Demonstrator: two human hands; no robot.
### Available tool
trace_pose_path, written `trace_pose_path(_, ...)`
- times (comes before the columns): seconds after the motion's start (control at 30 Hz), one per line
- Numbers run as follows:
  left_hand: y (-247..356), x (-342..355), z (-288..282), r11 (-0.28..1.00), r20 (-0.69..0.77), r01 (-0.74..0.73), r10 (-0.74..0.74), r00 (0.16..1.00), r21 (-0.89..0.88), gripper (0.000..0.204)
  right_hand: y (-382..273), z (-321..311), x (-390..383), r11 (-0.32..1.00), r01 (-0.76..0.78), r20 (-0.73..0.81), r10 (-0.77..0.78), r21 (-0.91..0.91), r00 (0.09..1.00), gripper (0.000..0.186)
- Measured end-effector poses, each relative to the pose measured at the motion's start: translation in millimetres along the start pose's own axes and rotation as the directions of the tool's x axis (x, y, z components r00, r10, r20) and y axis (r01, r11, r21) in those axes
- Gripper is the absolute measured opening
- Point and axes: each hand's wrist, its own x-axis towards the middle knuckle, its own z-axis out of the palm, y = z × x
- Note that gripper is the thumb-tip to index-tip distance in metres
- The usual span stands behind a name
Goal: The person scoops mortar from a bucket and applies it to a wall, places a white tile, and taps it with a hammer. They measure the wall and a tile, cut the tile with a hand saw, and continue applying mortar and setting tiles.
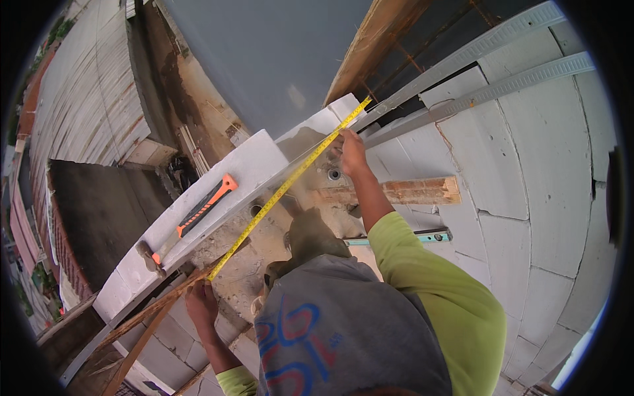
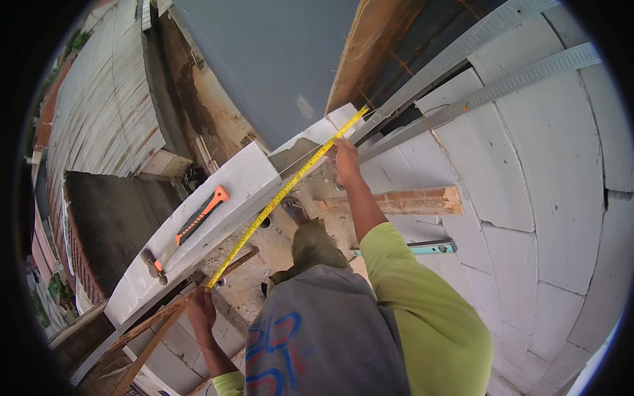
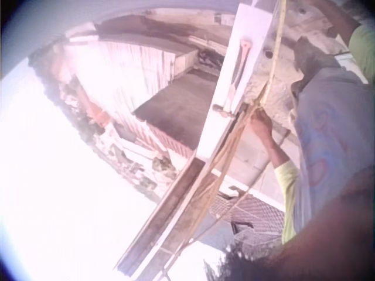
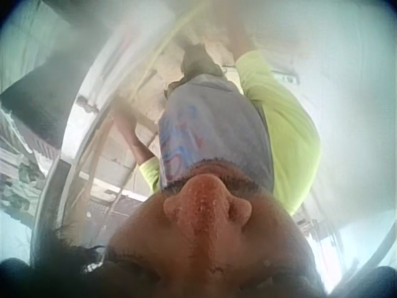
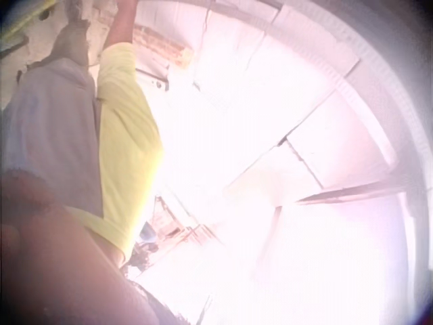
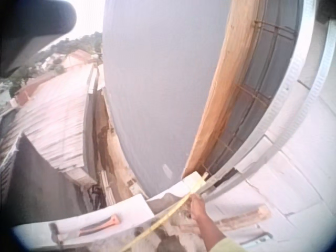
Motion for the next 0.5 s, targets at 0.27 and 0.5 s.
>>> trace_pose_path(0.27,34,13,-6,0.982,0.05,-0.036,0.027,0.998,0.186,0.028,1,-9,31,0.999,-0.042,-0.059,0.04,-0.032,0.997,0.024)
trace_pose_path(0.5,27,41,5,0.965,0.11,-0.018,-0.011,0.994,0.262,0.028,6,-13,49,0.994,-0.067,0.012,0.068,-0.081,0.998,0.019)
